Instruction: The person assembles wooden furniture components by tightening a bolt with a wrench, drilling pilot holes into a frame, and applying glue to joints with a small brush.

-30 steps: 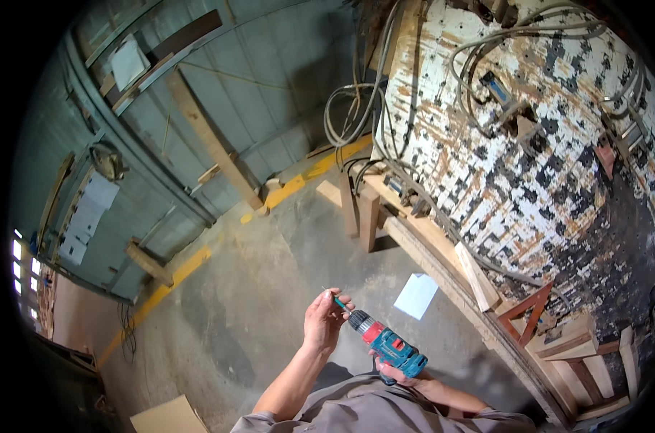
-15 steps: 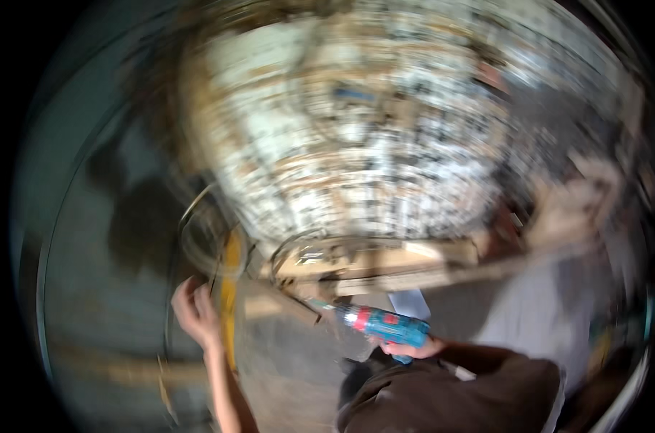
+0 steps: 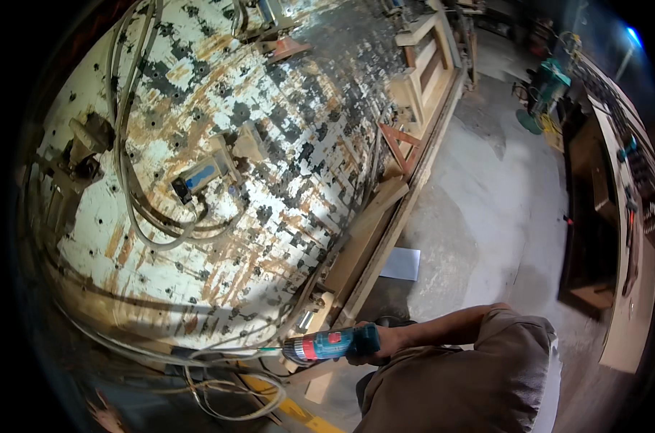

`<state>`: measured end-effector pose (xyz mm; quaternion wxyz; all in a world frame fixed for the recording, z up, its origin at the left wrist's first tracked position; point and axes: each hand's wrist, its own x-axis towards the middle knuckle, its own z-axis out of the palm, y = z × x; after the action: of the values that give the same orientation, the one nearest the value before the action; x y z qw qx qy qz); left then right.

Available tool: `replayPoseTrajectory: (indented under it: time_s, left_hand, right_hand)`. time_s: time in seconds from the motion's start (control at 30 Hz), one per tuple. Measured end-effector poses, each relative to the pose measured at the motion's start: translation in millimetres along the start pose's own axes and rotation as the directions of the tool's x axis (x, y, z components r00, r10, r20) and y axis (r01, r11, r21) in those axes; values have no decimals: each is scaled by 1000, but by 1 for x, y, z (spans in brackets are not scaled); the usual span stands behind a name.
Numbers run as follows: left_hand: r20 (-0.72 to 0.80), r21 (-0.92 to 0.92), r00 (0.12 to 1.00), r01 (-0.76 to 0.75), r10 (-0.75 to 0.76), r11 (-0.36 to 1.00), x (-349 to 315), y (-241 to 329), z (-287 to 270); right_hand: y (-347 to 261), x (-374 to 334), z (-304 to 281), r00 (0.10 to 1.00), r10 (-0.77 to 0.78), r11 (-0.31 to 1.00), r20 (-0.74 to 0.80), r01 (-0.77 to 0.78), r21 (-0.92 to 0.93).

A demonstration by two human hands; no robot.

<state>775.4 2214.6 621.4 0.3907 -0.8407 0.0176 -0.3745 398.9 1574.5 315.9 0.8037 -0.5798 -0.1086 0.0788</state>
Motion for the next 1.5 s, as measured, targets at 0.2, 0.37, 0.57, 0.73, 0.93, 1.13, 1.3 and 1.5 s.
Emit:
replayPoseTrajectory:
  time_s: [0.2,0.37,0.57,0.73,0.93,1.13,1.3,1.5]
  left_hand:
    - [173,-429,983,28,52,903,60,-33,68]
    - [72,-510,992,-56,107,859,69,-39,87]
    - [206,-259,978,92,-38,961,66,-22,70]
    - [-136,-233,987,56,-90,971,45,-1,69]
    - [-225,-312,969,25,-99,950,44,-3,85]
    - [-176,-293,975,82,-138,953,57,-10,83]
    - [-257,-263,950,106,-176,959,32,14,75]
    - [-129,-330,980,102,-152,938,55,-6,70]
  right_hand:
    - [28,23,78,960,-52,999,-274,46,-26]
    - [47,48,193,857,-46,992,-513,99,78]
    - [38,71,295,798,4,1000,-603,-11,-8]
    - [48,81,315,834,-132,939,-536,-68,-337]
    - [79,92,303,803,-264,959,-535,277,-58]
    - [100,99,296,787,-385,920,-482,367,-135]
    - [106,100,298,787,-318,936,-529,349,-44]
    - [105,97,299,776,-352,918,-524,395,-32]
